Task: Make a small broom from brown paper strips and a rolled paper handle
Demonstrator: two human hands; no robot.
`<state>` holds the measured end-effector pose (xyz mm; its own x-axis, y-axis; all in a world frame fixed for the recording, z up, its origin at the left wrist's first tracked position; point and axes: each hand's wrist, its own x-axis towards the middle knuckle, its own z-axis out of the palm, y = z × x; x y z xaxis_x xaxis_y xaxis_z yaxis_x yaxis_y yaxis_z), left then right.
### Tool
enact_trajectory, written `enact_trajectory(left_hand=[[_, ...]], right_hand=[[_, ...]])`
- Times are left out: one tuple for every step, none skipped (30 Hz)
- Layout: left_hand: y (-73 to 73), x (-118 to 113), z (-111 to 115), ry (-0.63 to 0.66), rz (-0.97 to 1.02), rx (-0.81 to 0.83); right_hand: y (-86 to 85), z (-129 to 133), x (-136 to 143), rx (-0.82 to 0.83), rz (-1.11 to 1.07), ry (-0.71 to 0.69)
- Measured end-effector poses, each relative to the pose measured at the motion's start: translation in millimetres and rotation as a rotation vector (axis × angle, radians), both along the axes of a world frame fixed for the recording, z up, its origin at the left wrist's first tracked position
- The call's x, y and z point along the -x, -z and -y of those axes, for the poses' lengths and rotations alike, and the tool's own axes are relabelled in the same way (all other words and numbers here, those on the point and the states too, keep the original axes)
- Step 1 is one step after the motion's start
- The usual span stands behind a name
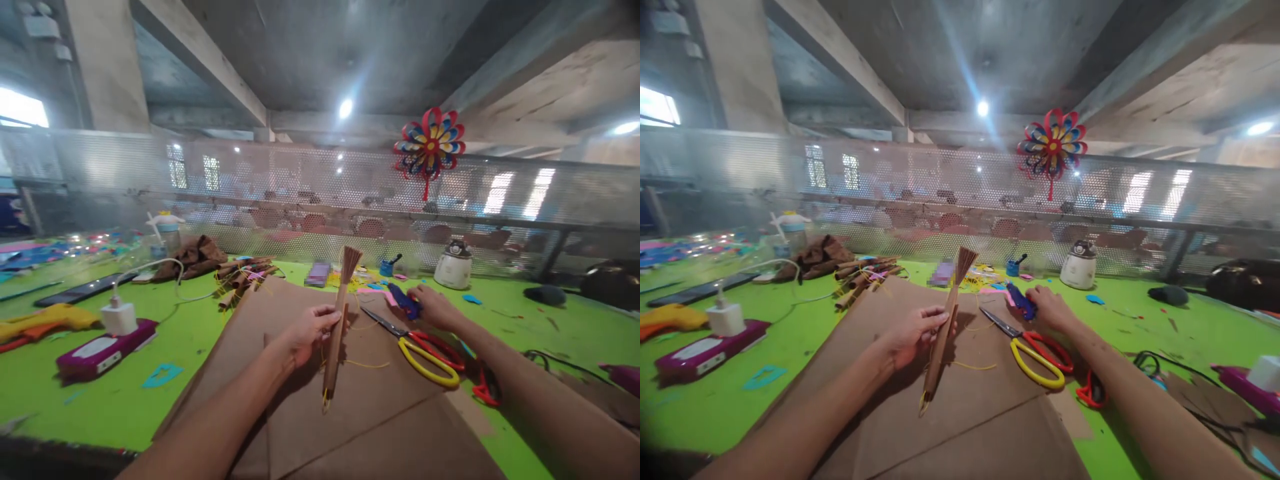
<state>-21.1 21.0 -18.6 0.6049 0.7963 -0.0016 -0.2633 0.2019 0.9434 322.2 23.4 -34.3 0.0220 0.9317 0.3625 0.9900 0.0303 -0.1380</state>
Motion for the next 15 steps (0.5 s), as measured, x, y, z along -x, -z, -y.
enact_trajectory(left_hand=[[0.4, 0.2, -0.3, -0.005, 0.001, 0.002], [0.7, 0.3, -0.6, -0.013, 0.001, 0.005], [0.7, 0.5, -0.7, -0.021, 0.002, 0.009], [0.6, 0.8, -0.8, -0.027, 0.004, 0.012], [0.3, 1.1, -0.8, -0.035, 0.012, 0.014], [-0.3, 1.4, -0.7, -0.038, 0.023, 0.014], [-1.1, 1.9, -0.7, -0.038, 0.035, 0.011], [-2.1, 2.4, -0.7, -0.034, 0.050, 0.007], [-3.3, 2.9, -0.8, -0.030, 0.066, 0.004], [-4.5, 3.4, -0.9, -0.026, 0.081, 0.003], [-5.7, 3.8, -1.1, -0.021, 0.093, 0.001], [-6.8, 4.1, -1.3, -0.014, 0.098, -0.001], [-7.7, 4.1, -1.6, -0.008, 0.098, -0.005], [-8.3, 4.0, -1.8, 0.000, 0.092, -0.011], [-8.6, 3.6, -1.8, 0.012, 0.086, -0.019]], right_hand=[[-1.4, 1.0, -4.5, -0.037, -0.044, 0.015], [-3.4, 2.0, -8.5, -0.074, -0.095, 0.030], [-6.3, 3.3, -11.5, -0.111, -0.151, 0.042], [-10.2, 5.2, -13.0, -0.145, -0.206, 0.050], [-15.0, 8.2, -12.8, -0.176, -0.248, 0.054], [-20.8, 12.6, -10.5, -0.204, -0.309, 0.039], [-27.3, 18.8, -6.1, -0.227, -0.391, 0.004], [-34.1, 26.7, 0.4, -0.243, -0.479, -0.045], [-40.9, 36.0, 8.7, -0.251, -0.713, -0.164], [-47.1, 46.3, 18.2, -0.227, -0.922, -0.282], [-52.3, 57.0, 28.4, -0.183, -1.059, -0.360], [-55.9, 67.4, 38.7, -0.157, -1.131, -0.396], [-57.7, 76.7, 48.6, -0.101, -1.155, -0.419], [-57.6, 84.5, 57.6, -0.025, -1.153, -0.447], [-55.8, 90.5, 65.6, 0.043, -1.136, -0.458]])
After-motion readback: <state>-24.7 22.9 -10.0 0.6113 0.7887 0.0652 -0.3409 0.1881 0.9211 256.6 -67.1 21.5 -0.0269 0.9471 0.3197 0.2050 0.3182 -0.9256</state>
